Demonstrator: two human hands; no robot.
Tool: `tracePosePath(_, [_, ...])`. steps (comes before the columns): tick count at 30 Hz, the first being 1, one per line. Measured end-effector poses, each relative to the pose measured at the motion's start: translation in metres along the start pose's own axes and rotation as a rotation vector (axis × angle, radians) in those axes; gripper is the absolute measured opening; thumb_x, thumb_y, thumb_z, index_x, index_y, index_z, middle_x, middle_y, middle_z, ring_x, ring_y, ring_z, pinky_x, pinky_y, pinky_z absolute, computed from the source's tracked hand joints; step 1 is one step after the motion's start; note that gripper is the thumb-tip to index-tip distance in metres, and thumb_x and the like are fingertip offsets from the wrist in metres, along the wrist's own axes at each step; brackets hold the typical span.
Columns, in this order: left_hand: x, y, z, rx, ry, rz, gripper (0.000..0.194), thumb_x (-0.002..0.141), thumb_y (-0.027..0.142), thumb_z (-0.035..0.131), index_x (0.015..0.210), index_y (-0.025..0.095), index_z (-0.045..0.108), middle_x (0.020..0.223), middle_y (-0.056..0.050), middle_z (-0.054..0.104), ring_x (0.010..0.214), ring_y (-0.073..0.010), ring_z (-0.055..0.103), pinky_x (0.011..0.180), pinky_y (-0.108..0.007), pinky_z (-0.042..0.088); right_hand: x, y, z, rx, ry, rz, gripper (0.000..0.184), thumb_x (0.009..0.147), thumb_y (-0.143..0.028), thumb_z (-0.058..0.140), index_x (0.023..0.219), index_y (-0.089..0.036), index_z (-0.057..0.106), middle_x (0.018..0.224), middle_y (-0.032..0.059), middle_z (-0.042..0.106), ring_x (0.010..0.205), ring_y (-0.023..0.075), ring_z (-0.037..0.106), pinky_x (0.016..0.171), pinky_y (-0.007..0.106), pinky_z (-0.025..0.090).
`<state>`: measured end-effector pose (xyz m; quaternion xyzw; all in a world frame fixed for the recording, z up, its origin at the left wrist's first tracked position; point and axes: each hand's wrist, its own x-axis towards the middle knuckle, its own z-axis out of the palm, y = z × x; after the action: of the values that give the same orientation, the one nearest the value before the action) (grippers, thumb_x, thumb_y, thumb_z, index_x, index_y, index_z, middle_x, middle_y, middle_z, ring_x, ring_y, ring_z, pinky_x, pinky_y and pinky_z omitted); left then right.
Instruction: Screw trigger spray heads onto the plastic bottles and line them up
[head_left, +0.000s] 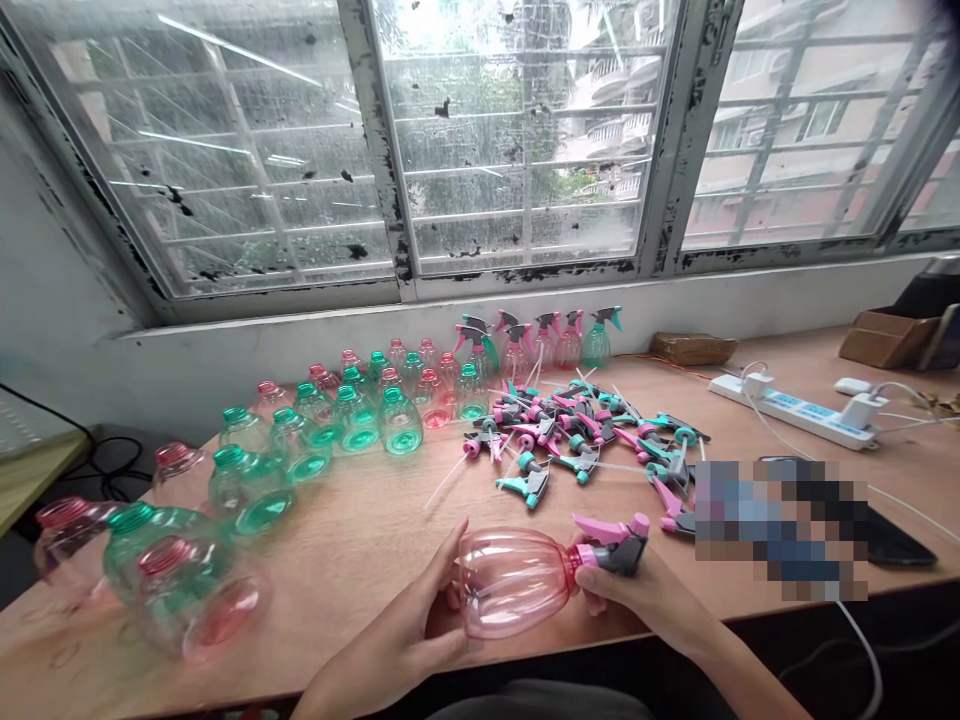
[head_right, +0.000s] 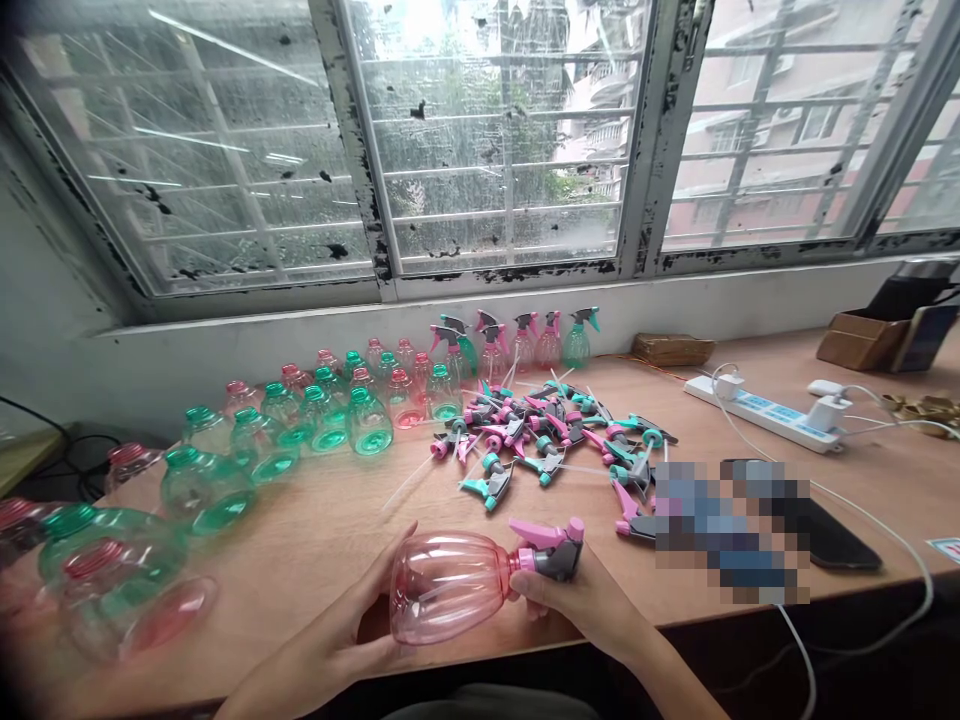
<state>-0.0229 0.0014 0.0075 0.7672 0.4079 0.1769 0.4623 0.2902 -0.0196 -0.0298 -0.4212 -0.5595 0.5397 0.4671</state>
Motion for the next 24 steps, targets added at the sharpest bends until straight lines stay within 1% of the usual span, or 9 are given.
tracePosePath(3, [-0.0005, -0.0001, 0.0, 0.008, -0.008, 0.01, 0.091, 0.092, 0.025, 0.067, 0.164, 0.029, 0.012, 0.171, -0.003, 0.026, 0.154, -0.0291, 0.03, 0.128, -0.041, 0.023, 0.0, 0.0003, 0.0001, 0.0, 0.002, -0.004, 0.035, 0.085, -0.05, 0.076, 0.077, -0.017, 0.07, 0.06, -0.0009, 0.063, 0.061, 0.0175, 0.057, 0.065, 0.031, 0.044])
tracePosePath(7, [-0.0012, 0.0006, 0.0001, 0.019, 0.007, -0.004, 0.092, 0.092, 0.025, 0.068, 0.164, 0.03, 0.012, 0.172, -0.002, 0.024, 0.155, -0.0309, 0.027, 0.128, -0.043, 0.023, -0.0005, 0.0002, 0.0, -0.01, 0.009, -0.001, 0.035, 0.086, -0.05, 0.076, 0.082, -0.016, 0.071, 0.06, -0.0008, 0.063, 0.061, 0.0177, 0.057, 0.065, 0.031, 0.044])
tracePosePath(12, [-0.0005, 0.0006, -0.0008, -0.033, -0.009, -0.027, 0.114, 0.077, 0.024, 0.083, 0.164, 0.032, 0.01, 0.172, -0.002, 0.021, 0.156, -0.034, 0.021, 0.129, -0.046, 0.017, -0.0006, -0.0003, 0.0003, 0.0, 0.013, -0.005, 0.034, 0.086, -0.049, 0.077, 0.084, -0.016, 0.072, 0.06, -0.0011, 0.063, 0.061, 0.0169, 0.056, 0.065, 0.031, 0.044])
tracePosePath(14, [-0.0005, 0.001, -0.0011, -0.046, -0.003, -0.03, 0.113, 0.077, 0.026, 0.083, 0.164, 0.033, 0.011, 0.172, -0.001, 0.021, 0.156, -0.0342, 0.021, 0.129, -0.046, 0.016, -0.0005, -0.0006, 0.0006, 0.017, 0.008, 0.003, 0.035, 0.085, -0.051, 0.077, 0.081, -0.016, 0.071, 0.061, -0.0012, 0.062, 0.061, 0.0165, 0.056, 0.065, 0.03, 0.044])
tracePosePath(16, [-0.0007, 0.0016, -0.0013, -0.052, 0.001, -0.03, 0.106, 0.082, 0.028, 0.079, 0.164, 0.033, 0.011, 0.17, -0.002, 0.028, 0.155, -0.0339, 0.025, 0.128, -0.046, 0.021, -0.0004, -0.0009, 0.0008, 0.029, 0.004, 0.003, 0.037, 0.085, -0.052, 0.077, 0.078, -0.016, 0.07, 0.06, -0.0014, 0.061, 0.061, 0.0164, 0.055, 0.064, 0.03, 0.044])
tracePosePath(18, [-0.0008, 0.0025, -0.0012, -0.054, -0.007, -0.029, 0.103, 0.086, 0.029, 0.075, 0.164, 0.034, 0.008, 0.164, -0.004, 0.04, 0.15, -0.0331, 0.035, 0.125, -0.045, 0.028, -0.0004, -0.0013, 0.0011, 0.03, 0.004, -0.004, 0.038, 0.085, -0.052, 0.077, 0.077, -0.016, 0.07, 0.06, -0.0015, 0.061, 0.061, 0.0164, 0.055, 0.064, 0.03, 0.044])
tracePosePath(20, [-0.001, 0.0032, -0.0009, -0.049, -0.011, -0.028, 0.102, 0.088, 0.028, 0.073, 0.164, 0.034, 0.005, 0.157, -0.004, 0.047, 0.146, -0.0312, 0.042, 0.124, -0.043, 0.031, -0.0005, -0.0019, 0.0016, 0.033, 0.008, -0.005, 0.037, 0.084, -0.052, 0.078, 0.08, -0.016, 0.07, 0.06, -0.0016, 0.061, 0.061, 0.0161, 0.055, 0.064, 0.03, 0.044])
tracePosePath(22, [-0.0013, 0.0037, -0.0005, -0.034, -0.01, -0.033, 0.101, 0.089, 0.027, 0.071, 0.164, 0.034, 0.004, 0.154, -0.004, 0.05, 0.145, -0.0302, 0.042, 0.123, -0.042, 0.032, -0.0008, -0.0029, 0.0025, 0.05, 0.017, 0.001, 0.037, 0.082, -0.052, 0.08, 0.087, -0.016, 0.072, 0.061, -0.002, 0.063, 0.06, 0.0157, 0.055, 0.063, 0.029, 0.045])
tracePosePath(24, [-0.0018, 0.0038, -0.0003, -0.019, -0.005, -0.039, 0.101, 0.089, 0.025, 0.069, 0.164, 0.032, 0.002, 0.157, -0.004, 0.047, 0.149, -0.0305, 0.038, 0.124, -0.042, 0.031, -0.0012, -0.004, 0.0037, 0.071, 0.031, 0.008, 0.039, 0.081, -0.051, 0.081, 0.096, -0.016, 0.072, 0.062, -0.0027, 0.063, 0.059, 0.0155, 0.054, 0.062, 0.029, 0.046])
